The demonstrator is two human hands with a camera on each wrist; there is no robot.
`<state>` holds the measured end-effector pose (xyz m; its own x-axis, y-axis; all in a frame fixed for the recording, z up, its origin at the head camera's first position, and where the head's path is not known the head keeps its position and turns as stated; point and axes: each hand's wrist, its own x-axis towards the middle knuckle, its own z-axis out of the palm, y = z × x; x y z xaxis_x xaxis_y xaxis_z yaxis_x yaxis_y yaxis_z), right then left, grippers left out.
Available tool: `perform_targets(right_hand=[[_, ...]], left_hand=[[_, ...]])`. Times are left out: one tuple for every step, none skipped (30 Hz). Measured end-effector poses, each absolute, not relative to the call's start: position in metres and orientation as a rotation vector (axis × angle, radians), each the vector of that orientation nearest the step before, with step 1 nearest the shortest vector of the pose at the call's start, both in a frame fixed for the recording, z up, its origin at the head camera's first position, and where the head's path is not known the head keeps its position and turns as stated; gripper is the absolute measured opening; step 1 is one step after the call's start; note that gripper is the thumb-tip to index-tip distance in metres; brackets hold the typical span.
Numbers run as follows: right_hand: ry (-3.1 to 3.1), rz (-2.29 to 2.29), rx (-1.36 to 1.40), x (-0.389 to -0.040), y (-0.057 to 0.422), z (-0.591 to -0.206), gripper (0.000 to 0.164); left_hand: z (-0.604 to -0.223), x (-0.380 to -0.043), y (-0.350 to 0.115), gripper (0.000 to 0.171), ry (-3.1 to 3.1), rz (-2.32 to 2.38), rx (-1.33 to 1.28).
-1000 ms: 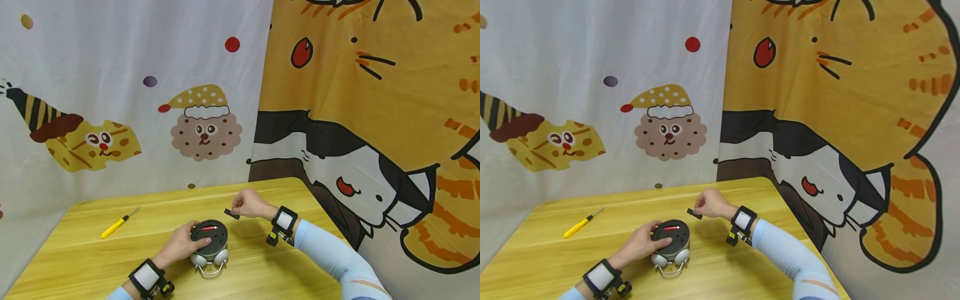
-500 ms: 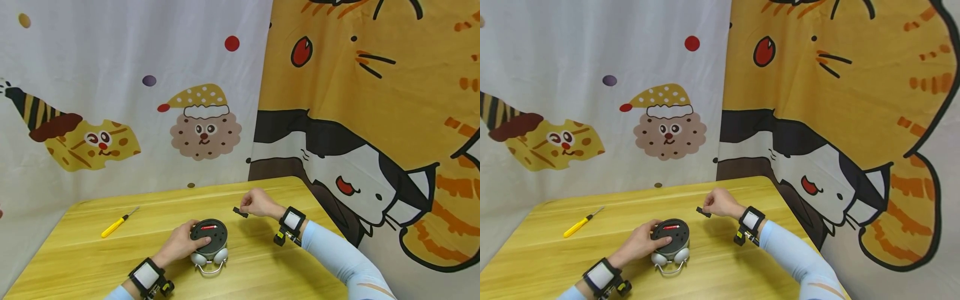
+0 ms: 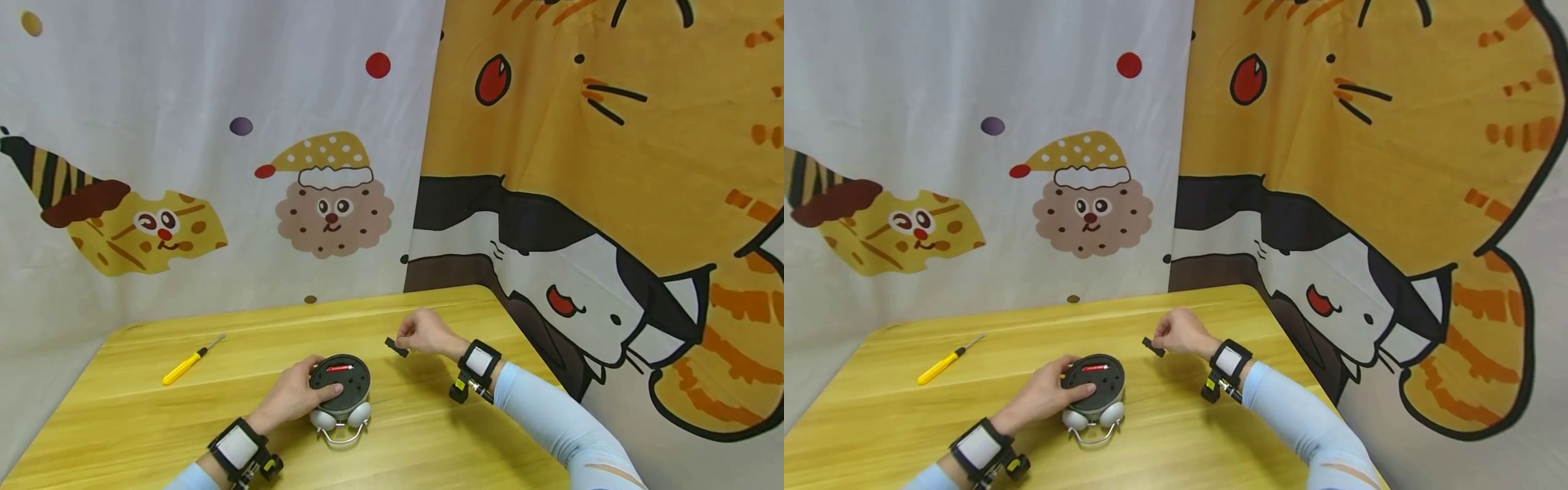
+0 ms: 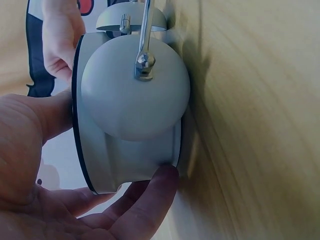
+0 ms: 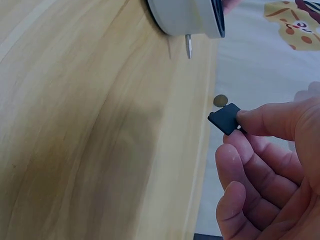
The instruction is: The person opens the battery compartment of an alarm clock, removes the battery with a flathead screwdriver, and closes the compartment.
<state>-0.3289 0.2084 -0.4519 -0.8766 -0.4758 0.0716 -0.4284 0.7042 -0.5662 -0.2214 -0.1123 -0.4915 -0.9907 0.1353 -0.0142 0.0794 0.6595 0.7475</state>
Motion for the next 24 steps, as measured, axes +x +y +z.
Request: perform_targets(right_hand=[[2.828,-0.906,-0.744,-0.330,0.209,-0.453,0.013],[2.827,-0.907,-0.734,-0.330,0.210,-0.454,0.014],[2.826,-0.912,-0.723,-0.330,0.211,-0.456,0.014],[2.826,-0.916,-0.708,-0.330,0.212,-0.457,0.014],[2.826,-0.919,-0.696,-0.330,0.213,-0.458,0.015],[2.823,-0.922,-0.681,-0.330,0.214,-0.460,0.015],[2.824,-0.923,-0.668,-0.330,0.215,-0.461,0.016],[2.824,-0.923,-0.662,-0.329,0.217,-0.462,0.015],[2.825,-0.922,-0.659,-0.329,0.218,-0.463,0.015],[2.825,-0.918,-0.651,-0.328,0.220,-0.464,0.015],[2.826,-0.910,-0.644,-0.327,0.222,-0.466,0.015],[2.828,-0.906,-0.638,-0.327,0.223,-0.467,0.015],[2.831,-0.898,-0.630,-0.327,0.225,-0.469,0.015],[2.834,-0.889,-0.617,-0.327,0.227,-0.471,0.016],[2.836,-0.889,-0.600,-0.327,0.229,-0.472,0.016],[2.839,-0.888,-0.585,-0.327,0.231,-0.473,0.016],[2.843,-0.887,-0.572,-0.327,0.233,-0.474,0.016],[2.846,-0.891,-0.560,-0.327,0.235,-0.475,0.016],[2.850,-0.889,-0.546,-0.328,0.237,-0.475,0.016],[2.855,-0.891,-0.538,-0.328,0.239,-0.476,0.016],[2.859,-0.893,-0.531,-0.328,0.240,-0.477,0.016],[2.862,-0.892,-0.526,-0.329,0.242,-0.478,0.016],[2.865,-0.892,-0.522,-0.329,0.244,-0.479,0.016],[2.867,-0.894,-0.521,-0.329,0.245,-0.481,0.016]], left_hand=[[-0.491,-0.221,-0.112,0.072,2.800,1.254,0.179],[-0.491,-0.221,-0.113,0.072,2.801,1.254,0.179],[-0.491,-0.221,-0.113,0.072,2.802,1.253,0.177],[-0.491,-0.221,-0.113,0.072,2.802,1.253,0.175],[-0.491,-0.221,-0.113,0.072,2.802,1.254,0.174],[-0.491,-0.221,-0.113,0.072,2.801,1.255,0.174],[-0.491,-0.221,-0.113,0.073,2.801,1.254,0.173],[-0.491,-0.222,-0.113,0.073,2.801,1.253,0.174],[-0.491,-0.222,-0.113,0.073,2.800,1.253,0.174],[-0.491,-0.222,-0.113,0.073,2.798,1.253,0.174],[-0.491,-0.222,-0.113,0.073,2.798,1.252,0.173],[-0.491,-0.222,-0.113,0.073,2.798,1.252,0.172],[-0.491,-0.222,-0.113,0.074,2.797,1.252,0.172],[-0.491,-0.222,-0.113,0.074,2.796,1.252,0.170],[-0.491,-0.222,-0.113,0.074,2.796,1.254,0.169],[-0.491,-0.222,-0.113,0.074,2.797,1.255,0.168],[-0.492,-0.222,-0.113,0.074,2.798,1.256,0.167],[-0.492,-0.222,-0.113,0.074,2.798,1.258,0.167],[-0.492,-0.222,-0.113,0.073,2.799,1.261,0.168],[-0.492,-0.222,-0.113,0.073,2.801,1.263,0.170],[-0.493,-0.222,-0.113,0.073,2.803,1.264,0.172],[-0.493,-0.222,-0.113,0.073,2.805,1.263,0.174],[-0.493,-0.222,-0.113,0.072,2.807,1.263,0.175],[-0.493,-0.222,-0.113,0.072,2.809,1.263,0.176]])
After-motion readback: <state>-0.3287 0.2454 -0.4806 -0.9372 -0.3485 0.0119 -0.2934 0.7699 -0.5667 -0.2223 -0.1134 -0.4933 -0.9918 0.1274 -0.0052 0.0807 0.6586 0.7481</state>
